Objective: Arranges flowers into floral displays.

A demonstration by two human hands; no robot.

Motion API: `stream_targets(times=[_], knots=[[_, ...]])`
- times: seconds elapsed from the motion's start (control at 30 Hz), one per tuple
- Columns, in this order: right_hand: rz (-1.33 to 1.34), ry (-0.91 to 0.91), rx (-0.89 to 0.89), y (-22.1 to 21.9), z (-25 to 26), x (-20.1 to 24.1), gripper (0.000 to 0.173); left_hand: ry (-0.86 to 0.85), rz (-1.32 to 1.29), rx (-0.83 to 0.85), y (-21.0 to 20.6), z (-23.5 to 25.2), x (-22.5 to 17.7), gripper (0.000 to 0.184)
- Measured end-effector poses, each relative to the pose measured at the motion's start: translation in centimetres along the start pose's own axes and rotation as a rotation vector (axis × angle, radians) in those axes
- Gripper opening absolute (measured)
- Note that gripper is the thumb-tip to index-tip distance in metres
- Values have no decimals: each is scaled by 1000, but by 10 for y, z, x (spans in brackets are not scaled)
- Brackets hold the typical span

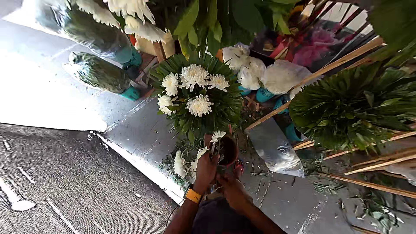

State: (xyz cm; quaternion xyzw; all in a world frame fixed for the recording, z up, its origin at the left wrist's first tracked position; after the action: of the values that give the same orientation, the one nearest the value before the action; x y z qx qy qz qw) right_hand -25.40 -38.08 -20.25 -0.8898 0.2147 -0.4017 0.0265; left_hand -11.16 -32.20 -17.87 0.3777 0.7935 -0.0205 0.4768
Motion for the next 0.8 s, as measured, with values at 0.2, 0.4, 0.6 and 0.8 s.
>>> stream_targets(times=[0.2, 0.4, 0.6, 0.8], knots=[[-212, 92, 149, 9, -3, 8, 31, -35, -69, 97, -2, -10, 9, 27], [-116, 181, -73, 52, 27, 86, 41, -294, 132, 24, 16, -49, 3, 30], [-93, 336, 5, 25, 24, 148, 25, -393, -360, 162, 50, -77, -2, 28], [129, 409, 66, -13, 2, 153, 18, -499, -343, 69, 78, -69, 2, 37]])
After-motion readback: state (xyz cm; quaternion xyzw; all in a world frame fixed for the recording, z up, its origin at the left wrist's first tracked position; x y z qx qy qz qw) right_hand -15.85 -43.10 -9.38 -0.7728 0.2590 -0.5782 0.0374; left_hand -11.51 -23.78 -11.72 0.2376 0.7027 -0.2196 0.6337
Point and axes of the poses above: each hand's wrist, its own z-axis towards the middle knuckle, its own y-axis out of the back of the hand, x = y × z, the point moved 4 cm from there along z, towards the middle knuckle, and after that the axes turned 14 degrees about -z, right-handed, at the moved point
